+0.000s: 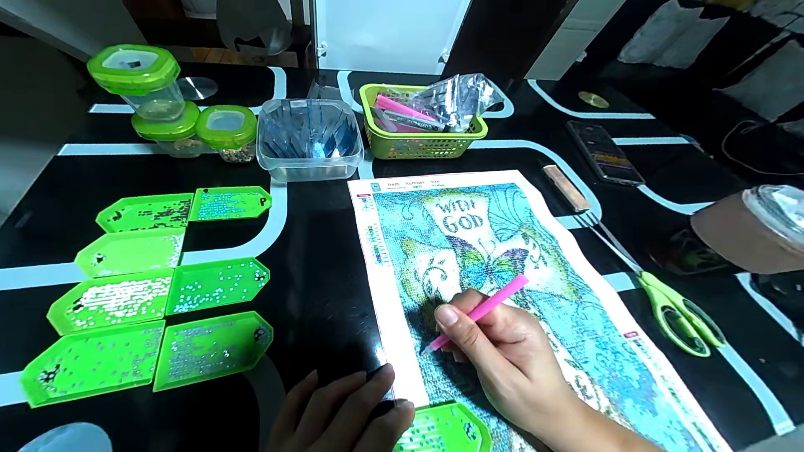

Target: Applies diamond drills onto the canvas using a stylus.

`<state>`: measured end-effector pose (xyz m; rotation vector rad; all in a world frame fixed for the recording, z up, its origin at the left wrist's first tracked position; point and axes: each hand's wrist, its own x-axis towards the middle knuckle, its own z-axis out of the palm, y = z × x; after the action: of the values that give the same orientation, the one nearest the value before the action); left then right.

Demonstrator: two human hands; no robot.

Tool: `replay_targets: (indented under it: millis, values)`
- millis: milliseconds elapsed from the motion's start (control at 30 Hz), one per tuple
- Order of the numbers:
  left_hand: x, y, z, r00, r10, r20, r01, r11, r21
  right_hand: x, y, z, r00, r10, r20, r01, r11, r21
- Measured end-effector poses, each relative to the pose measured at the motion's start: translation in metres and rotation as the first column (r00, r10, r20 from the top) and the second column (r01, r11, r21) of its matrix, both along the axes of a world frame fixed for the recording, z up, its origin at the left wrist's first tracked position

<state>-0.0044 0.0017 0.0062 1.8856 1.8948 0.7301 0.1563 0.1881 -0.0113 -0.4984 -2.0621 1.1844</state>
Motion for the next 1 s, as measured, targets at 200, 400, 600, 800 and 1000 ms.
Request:
replay_targets:
  millis: [200, 400, 600, 800, 1000]
  values:
    - [0.0, 0.0, 0.0, 1.0, 0.001, -0.009, -0.001, 1.0, -0.003, -0.001, 0.001, 0.001, 0.999, 0.016, 0.043, -0.021, 0.994, 0.104]
    - [0.0, -0.001, 0.0, 1.0, 0.004, -0.004, -0.004, 1.0, 0.003, 0.0, 0.002, 0.001, 1.0, 0.006, 0.015, -0.005, 1.0, -0.018]
    - [0.0, -0.001, -0.001, 1.0, 0.006, -0.01, -0.006, 1.0, 0.008, 0.006, 0.007, 0.015, 0.997, -0.048, -0.059, 0.026, 0.943, -0.331]
    - [0.001, -0.001, -0.002, 1.0, 0.007, -0.019, -0.007, 1.0, 0.016, 0.031, -0.022, 0.026, 0.999, 0.034, -0.03, -0.04, 0.972, -0.234]
    - [0.001, -0.001, -0.002, 1.0, 0.008, -0.027, -0.007, 1.0, 0.02, 0.048, -0.044, 0.009, 0.998, 0.053, 0.016, -0.052, 0.998, -0.024]
